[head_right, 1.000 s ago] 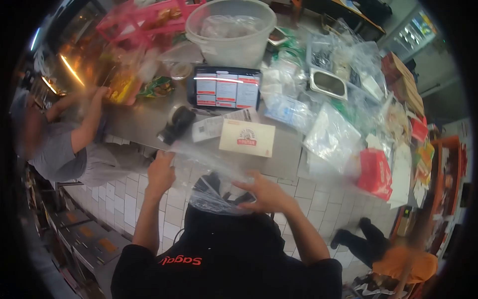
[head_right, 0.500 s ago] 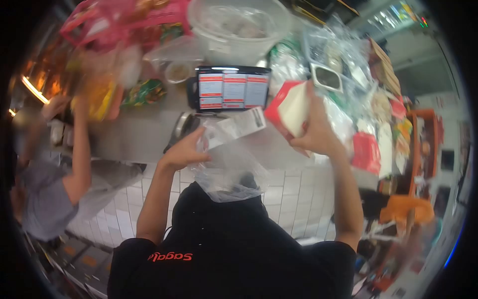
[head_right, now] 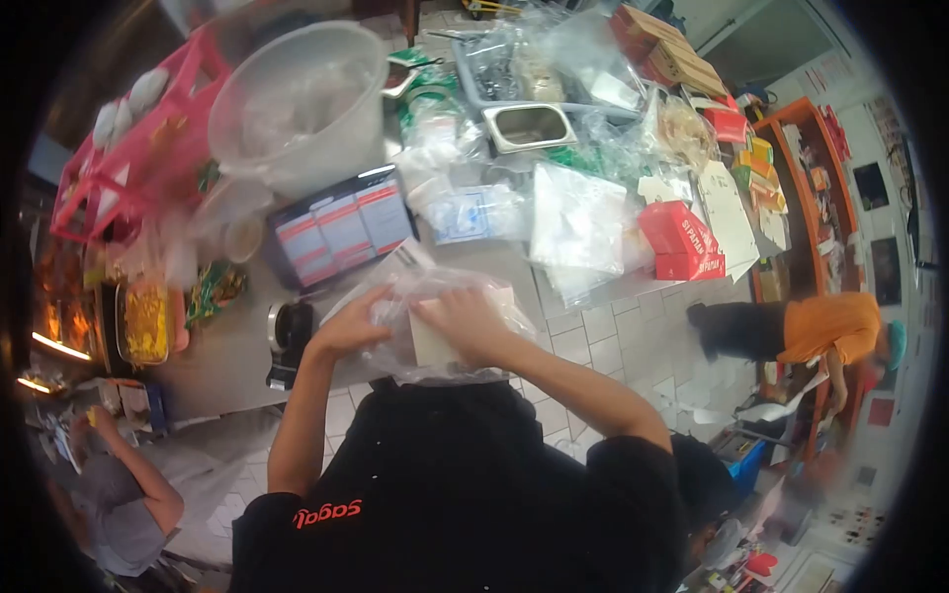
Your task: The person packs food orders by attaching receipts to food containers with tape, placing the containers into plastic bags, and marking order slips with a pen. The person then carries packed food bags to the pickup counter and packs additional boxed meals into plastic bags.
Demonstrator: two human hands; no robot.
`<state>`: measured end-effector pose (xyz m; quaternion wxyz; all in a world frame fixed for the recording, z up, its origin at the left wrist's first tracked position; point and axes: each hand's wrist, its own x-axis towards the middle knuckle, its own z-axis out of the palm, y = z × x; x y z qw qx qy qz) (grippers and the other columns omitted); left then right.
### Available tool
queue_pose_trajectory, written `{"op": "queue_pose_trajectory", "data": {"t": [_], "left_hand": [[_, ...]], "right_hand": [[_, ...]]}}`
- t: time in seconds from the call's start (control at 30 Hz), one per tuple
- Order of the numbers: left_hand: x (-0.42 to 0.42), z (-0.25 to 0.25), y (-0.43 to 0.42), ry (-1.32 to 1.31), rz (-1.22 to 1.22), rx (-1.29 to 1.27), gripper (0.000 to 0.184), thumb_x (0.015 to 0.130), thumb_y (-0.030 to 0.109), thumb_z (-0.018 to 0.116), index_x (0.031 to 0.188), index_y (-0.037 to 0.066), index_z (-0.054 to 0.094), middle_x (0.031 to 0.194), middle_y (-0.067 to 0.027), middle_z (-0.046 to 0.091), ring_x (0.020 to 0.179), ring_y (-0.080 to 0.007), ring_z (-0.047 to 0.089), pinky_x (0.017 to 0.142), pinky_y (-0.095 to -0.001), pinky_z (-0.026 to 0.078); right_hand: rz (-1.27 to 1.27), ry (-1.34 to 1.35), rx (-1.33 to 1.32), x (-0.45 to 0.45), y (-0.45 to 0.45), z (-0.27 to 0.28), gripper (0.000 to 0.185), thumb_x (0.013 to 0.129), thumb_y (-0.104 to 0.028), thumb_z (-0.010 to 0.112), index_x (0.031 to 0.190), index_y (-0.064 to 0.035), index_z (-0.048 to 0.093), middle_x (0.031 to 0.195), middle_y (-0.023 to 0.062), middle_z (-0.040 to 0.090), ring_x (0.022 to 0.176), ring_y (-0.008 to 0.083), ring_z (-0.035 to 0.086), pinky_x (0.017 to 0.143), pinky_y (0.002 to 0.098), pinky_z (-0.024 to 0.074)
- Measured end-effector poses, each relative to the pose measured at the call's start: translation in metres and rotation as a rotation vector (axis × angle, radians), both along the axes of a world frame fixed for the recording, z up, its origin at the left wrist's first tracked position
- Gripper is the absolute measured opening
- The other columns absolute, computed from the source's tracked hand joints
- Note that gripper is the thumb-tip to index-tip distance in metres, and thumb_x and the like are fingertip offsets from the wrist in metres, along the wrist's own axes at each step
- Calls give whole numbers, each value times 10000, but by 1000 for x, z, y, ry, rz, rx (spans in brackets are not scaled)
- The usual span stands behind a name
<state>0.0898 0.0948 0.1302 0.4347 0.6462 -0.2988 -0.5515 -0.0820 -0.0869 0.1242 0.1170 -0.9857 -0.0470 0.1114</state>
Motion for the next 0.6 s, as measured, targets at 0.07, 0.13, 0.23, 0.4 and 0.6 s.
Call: {"op": "queue_pose_trajectory", "data": {"t": [0.07, 0.13, 0.23, 0.4, 0.6], "left_hand": [[-5, 29, -20, -370, -104, 61, 775, 719, 87, 695, 1425, 20, 383, 1230, -179, 558, 952, -277, 632, 801, -367, 523], [-17, 52, -36, -844, -266, 69, 692, 727, 89, 685, 1377, 38, 453, 1138, -220, 603, 950, -366, 643, 819, -429, 517], [-4, 125, -52, -914, -360, 252, 501, 756, 73, 641, 1253, 74, 583, 952, -216, 647, 972, -398, 618, 851, -475, 485], [-14, 223, -55, -939, -200, 218, 423, 759, 54, 652, 1178, 109, 640, 934, -160, 669, 854, -328, 637, 758, -402, 497], [-31, 187, -75, -642, 112, 166, 448, 754, 53, 749, 1186, 76, 633, 775, -57, 629, 680, -127, 602, 643, -259, 461]], "right_hand": [[-74, 126, -35, -2, -8, 15, 1046, 591, -354, 841, 1470, -130, 320, 1282, 225, 459, 1215, 400, 436, 1025, 551, 315], [-9, 207, -118, -8, -30, 37, 1028, 628, -424, 829, 1483, -158, 325, 1311, 218, 464, 1230, 414, 431, 1054, 573, 289], [217, 423, -237, -8, -87, 98, 878, 673, -487, 799, 1397, -142, 443, 1276, 203, 523, 1210, 373, 476, 1050, 570, 299], [441, 350, 309, -9, -187, 238, 329, 848, -339, 699, 1076, -101, 692, 1053, 154, 655, 1021, 280, 626, 960, 448, 435], [-306, -307, 573, 44, -338, 162, 218, 853, -190, 689, 1049, -96, 702, 1022, 64, 700, 928, 202, 658, 812, 347, 517]]}}
